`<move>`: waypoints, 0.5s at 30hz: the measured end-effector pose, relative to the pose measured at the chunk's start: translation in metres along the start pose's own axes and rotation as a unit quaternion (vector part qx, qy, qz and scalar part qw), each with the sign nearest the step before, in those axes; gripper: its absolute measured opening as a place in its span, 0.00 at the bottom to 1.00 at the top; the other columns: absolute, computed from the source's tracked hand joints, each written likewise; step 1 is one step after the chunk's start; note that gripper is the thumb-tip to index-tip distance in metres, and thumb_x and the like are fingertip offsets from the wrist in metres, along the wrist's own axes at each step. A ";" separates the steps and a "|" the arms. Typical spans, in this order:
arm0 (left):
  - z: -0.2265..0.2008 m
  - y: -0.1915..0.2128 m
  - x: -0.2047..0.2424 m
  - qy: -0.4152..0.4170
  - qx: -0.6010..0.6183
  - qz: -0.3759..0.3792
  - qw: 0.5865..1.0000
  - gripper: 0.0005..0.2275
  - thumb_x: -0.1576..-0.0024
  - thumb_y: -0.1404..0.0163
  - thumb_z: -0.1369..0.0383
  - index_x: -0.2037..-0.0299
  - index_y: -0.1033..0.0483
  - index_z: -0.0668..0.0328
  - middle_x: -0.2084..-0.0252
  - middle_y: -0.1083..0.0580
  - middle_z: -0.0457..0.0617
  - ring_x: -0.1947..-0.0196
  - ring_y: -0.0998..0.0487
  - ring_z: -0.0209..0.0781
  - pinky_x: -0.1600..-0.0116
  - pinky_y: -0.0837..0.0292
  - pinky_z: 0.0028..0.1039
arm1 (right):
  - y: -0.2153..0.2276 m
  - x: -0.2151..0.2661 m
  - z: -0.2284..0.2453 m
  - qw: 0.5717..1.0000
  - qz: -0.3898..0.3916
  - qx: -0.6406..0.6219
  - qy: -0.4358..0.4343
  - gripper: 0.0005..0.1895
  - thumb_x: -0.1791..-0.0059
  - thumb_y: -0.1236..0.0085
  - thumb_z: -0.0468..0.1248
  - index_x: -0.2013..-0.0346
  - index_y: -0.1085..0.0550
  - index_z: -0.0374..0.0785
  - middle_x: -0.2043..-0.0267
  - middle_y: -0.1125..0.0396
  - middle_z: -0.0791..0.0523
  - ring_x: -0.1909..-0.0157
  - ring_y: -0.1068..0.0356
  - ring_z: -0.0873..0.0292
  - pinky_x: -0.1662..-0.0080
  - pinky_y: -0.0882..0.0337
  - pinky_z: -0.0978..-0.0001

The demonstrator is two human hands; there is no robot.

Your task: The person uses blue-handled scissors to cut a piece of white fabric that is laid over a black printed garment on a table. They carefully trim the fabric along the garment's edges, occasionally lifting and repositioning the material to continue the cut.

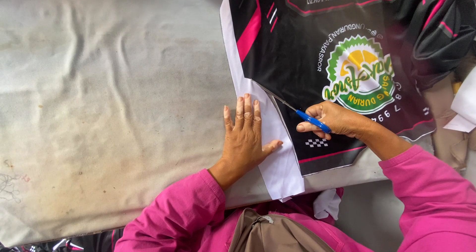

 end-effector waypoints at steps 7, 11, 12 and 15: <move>0.001 -0.002 0.000 0.004 0.002 0.004 1.000 0.46 0.51 0.63 0.35 0.34 0.57 0.69 0.31 0.61 0.66 0.30 0.67 0.58 0.35 0.82 0.57 | 0.007 -0.004 0.007 1.000 0.006 0.012 0.007 0.19 0.64 0.30 0.38 0.88 0.33 0.32 0.95 0.40 0.50 0.93 0.41 0.61 0.85 0.46 0.79; 0.001 -0.001 0.000 0.005 0.000 0.008 1.000 0.45 0.51 0.63 0.36 0.34 0.57 0.69 0.31 0.61 0.66 0.30 0.67 0.58 0.35 0.83 0.56 | 0.008 -0.004 0.013 1.000 0.003 0.026 0.014 0.19 0.64 0.30 0.38 0.88 0.32 0.31 0.95 0.40 0.50 0.94 0.42 0.61 0.85 0.45 0.79; 0.001 -0.001 0.000 0.003 0.002 0.007 1.000 0.45 0.51 0.63 0.36 0.35 0.57 0.69 0.31 0.61 0.66 0.30 0.67 0.58 0.35 0.82 0.56 | 0.009 -0.003 0.014 1.000 0.001 0.027 0.013 0.19 0.64 0.30 0.38 0.88 0.32 0.31 0.95 0.40 0.50 0.94 0.42 0.61 0.85 0.46 0.79; 0.000 0.000 0.000 -0.001 0.002 0.005 1.000 0.45 0.51 0.63 0.36 0.35 0.57 0.70 0.31 0.61 0.67 0.30 0.67 0.58 0.35 0.82 0.56 | 0.012 -0.005 0.015 0.999 -0.003 0.031 0.014 0.19 0.64 0.30 0.37 0.88 0.32 0.31 0.95 0.40 0.50 0.94 0.42 0.61 0.86 0.46 0.79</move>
Point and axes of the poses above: each hand's wrist, its own x-axis away from the middle knuckle, its own y-axis out of the back of the hand, z = x × y, the point moved 10 cm from there along -x, towards the middle knuckle
